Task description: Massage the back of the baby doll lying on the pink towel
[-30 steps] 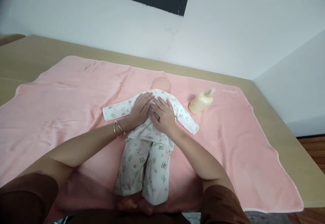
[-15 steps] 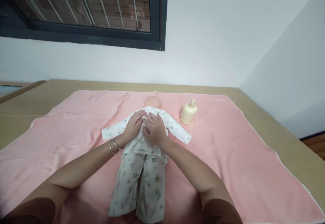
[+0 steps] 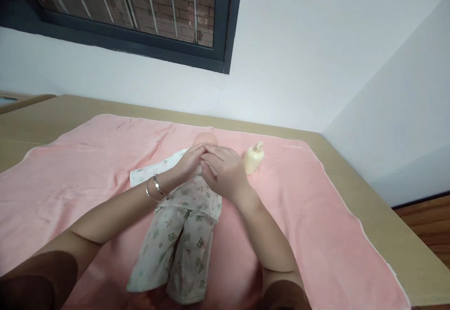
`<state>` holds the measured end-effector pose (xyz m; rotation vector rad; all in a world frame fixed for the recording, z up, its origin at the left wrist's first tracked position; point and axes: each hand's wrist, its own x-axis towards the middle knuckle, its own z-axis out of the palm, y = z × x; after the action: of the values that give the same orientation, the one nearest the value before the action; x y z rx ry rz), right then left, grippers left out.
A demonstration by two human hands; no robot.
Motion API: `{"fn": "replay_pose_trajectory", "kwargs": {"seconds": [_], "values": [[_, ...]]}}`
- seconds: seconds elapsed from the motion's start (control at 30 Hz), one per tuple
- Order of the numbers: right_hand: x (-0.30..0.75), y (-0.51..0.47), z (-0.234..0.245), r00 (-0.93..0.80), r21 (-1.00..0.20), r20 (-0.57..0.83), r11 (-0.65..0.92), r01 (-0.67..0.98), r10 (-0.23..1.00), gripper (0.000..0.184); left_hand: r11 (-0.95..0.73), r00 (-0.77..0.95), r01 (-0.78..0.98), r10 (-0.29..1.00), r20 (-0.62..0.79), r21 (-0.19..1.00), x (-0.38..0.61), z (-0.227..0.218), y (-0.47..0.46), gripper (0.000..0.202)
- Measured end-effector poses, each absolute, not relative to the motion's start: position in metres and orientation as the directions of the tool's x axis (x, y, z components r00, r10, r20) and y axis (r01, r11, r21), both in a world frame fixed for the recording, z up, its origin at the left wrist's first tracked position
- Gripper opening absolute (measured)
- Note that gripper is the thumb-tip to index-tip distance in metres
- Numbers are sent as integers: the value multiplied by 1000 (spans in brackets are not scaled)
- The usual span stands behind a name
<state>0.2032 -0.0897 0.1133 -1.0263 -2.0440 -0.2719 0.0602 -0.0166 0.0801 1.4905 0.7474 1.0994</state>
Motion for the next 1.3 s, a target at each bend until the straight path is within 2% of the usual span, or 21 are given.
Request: {"fn": "replay_pose_trajectory", "kwargs": {"seconds": [0.07, 0.13, 0.17, 0.23, 0.3, 0.43, 0.53, 0.63, 0.8, 0.93, 1.1, 1.3], "values": [[225, -104, 134, -315, -211, 729, 638, 740, 607, 32, 177, 533, -272, 846, -5, 946, 82, 94, -16, 35], [249, -109, 145, -202, -294, 713, 547, 784, 672, 34, 501, 664, -303, 721, -197, 811, 104, 105, -13, 42], [260, -108, 147, -123, -346, 687, 471, 811, 716, 37, 595, 693, -303, 674, -256, 744, 114, 110, -11, 45], [282, -100, 146, 21, -435, 577, 286, 854, 816, 43, 681, 699, -310, 636, -326, 664, 133, 118, -9, 53], [297, -87, 142, 93, -459, 476, 157, 874, 874, 46, 706, 686, -323, 633, -359, 630, 149, 124, -8, 61], [307, -64, 132, 106, -482, 360, 88, 872, 927, 52, 721, 664, -351, 642, -384, 598, 167, 132, -9, 67], [304, -55, 126, 131, -432, 284, 5, 902, 950, 55, 718, 658, -360, 648, -383, 596, 169, 133, -9, 70], [305, -51, 122, 195, -408, 292, -62, 911, 937, 53, 713, 675, -354, 643, -362, 605, 166, 130, -7, 72], [313, -45, 119, 368, -521, 287, -178, 835, 884, 45, 706, 666, -290, 634, -394, 646, 156, 119, -1, 73], [311, -39, 118, 463, -575, 270, -244, 781, 844, 42, 728, 692, -264, 600, -402, 632, 134, 114, -3, 69], [308, -35, 118, 519, -618, 277, -263, 740, 809, 40, 753, 753, -320, 570, -328, 575, 89, 119, -22, 61], [297, -38, 113, 609, -705, 268, -279, 652, 747, 42, 736, 717, -445, 634, -289, 511, 36, 144, -52, 56]]}}
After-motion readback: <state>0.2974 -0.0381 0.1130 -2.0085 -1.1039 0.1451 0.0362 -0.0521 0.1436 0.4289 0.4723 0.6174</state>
